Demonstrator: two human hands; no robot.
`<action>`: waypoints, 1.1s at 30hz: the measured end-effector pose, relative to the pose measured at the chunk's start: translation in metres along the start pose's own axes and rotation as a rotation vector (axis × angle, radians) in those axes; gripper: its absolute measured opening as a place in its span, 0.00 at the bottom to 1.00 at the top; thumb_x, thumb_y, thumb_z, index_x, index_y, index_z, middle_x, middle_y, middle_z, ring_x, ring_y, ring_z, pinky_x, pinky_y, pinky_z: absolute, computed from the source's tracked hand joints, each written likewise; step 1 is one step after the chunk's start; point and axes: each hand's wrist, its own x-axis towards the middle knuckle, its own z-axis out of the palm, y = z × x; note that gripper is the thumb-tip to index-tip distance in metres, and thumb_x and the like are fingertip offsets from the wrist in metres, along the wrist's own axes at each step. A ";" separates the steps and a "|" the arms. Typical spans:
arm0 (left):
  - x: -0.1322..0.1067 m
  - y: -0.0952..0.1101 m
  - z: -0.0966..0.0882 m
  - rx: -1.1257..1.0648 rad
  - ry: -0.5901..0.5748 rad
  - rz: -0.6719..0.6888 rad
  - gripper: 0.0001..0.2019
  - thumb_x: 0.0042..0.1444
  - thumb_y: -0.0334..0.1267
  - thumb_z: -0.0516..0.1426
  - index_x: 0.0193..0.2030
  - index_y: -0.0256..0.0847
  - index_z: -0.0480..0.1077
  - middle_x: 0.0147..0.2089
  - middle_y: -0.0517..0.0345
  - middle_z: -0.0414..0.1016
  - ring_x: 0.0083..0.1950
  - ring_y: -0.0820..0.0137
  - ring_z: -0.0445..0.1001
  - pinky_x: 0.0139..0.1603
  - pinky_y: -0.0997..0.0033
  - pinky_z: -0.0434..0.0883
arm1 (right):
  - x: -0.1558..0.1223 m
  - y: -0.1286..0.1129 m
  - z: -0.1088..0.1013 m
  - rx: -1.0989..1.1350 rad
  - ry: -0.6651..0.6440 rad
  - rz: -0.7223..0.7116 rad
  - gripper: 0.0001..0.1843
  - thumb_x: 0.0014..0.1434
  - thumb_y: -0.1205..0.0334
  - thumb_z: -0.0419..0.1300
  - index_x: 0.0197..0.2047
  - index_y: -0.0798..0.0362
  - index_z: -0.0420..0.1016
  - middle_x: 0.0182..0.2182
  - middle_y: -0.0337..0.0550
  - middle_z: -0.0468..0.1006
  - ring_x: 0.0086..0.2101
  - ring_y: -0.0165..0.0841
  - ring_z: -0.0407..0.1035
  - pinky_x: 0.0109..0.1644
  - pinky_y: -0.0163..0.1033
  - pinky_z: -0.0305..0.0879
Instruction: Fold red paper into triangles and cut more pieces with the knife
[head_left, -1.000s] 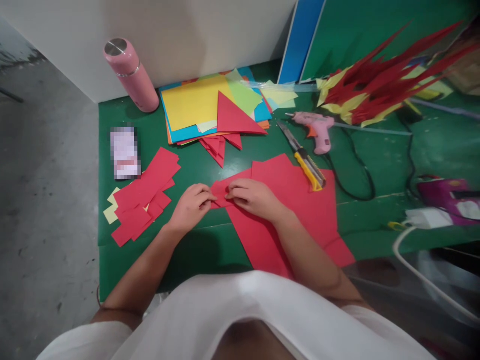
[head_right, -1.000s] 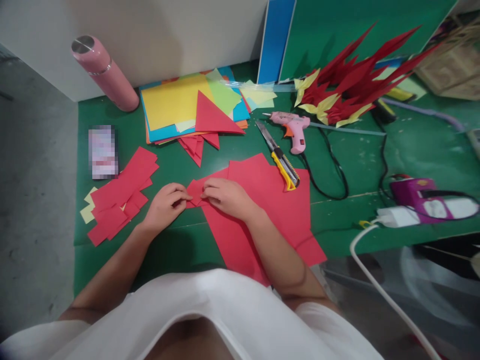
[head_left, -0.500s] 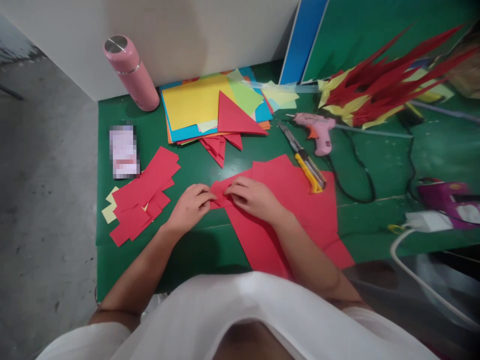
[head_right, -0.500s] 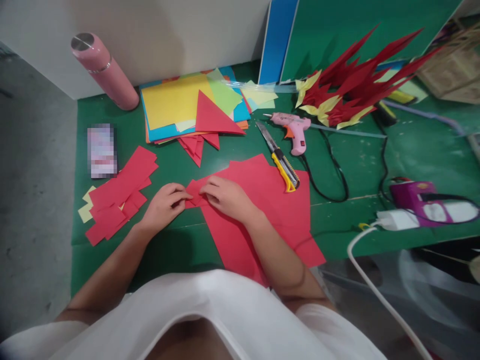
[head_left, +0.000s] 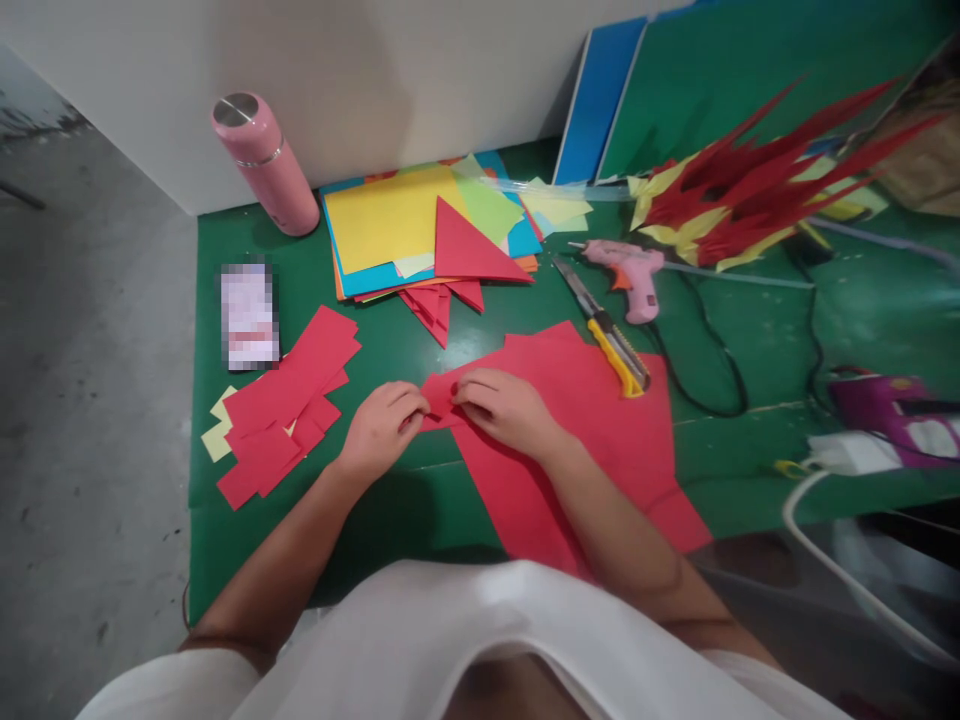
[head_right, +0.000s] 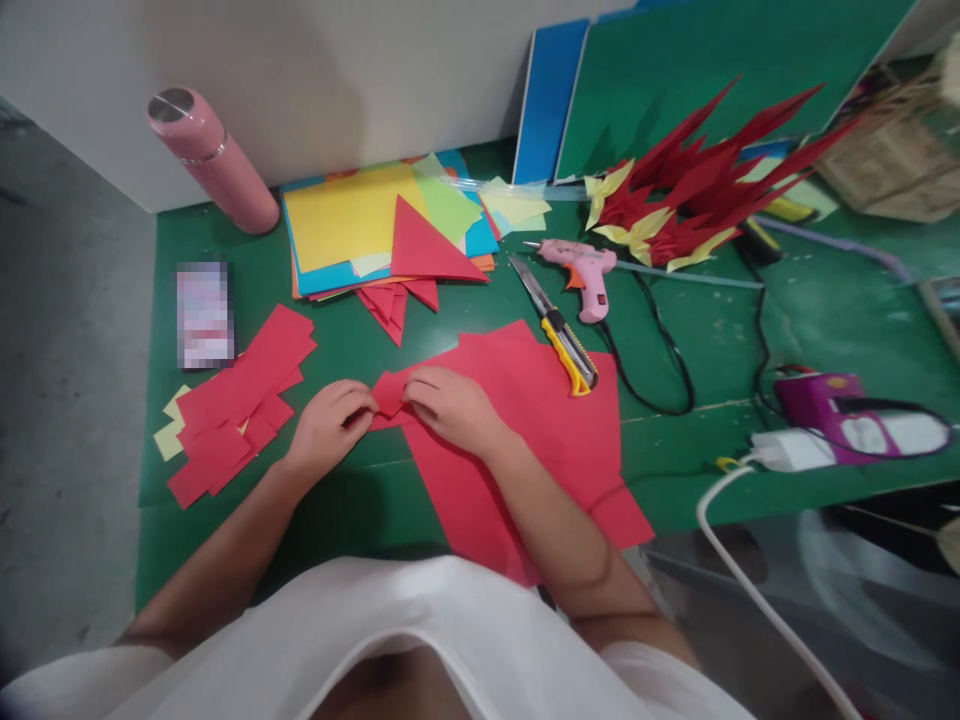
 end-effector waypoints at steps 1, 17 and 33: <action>0.000 0.000 0.000 0.004 0.000 0.006 0.08 0.61 0.26 0.54 0.35 0.41 0.72 0.37 0.57 0.76 0.38 0.70 0.74 0.42 0.69 0.71 | 0.000 0.001 0.000 0.003 -0.006 -0.005 0.10 0.64 0.69 0.54 0.35 0.50 0.75 0.37 0.44 0.80 0.39 0.35 0.72 0.38 0.36 0.66; -0.001 -0.005 0.000 0.019 -0.005 0.116 0.10 0.61 0.26 0.54 0.39 0.40 0.76 0.39 0.54 0.76 0.39 0.69 0.75 0.41 0.68 0.72 | -0.001 0.004 -0.007 -0.012 -0.060 -0.086 0.13 0.64 0.70 0.53 0.35 0.51 0.79 0.39 0.46 0.81 0.41 0.37 0.73 0.39 0.39 0.69; 0.002 0.001 0.000 0.027 -0.008 0.091 0.06 0.64 0.28 0.54 0.43 0.39 0.72 0.42 0.52 0.77 0.43 0.68 0.74 0.47 0.66 0.71 | 0.002 -0.001 -0.008 -0.057 -0.042 -0.099 0.12 0.68 0.64 0.52 0.41 0.51 0.78 0.38 0.46 0.80 0.38 0.35 0.72 0.38 0.38 0.65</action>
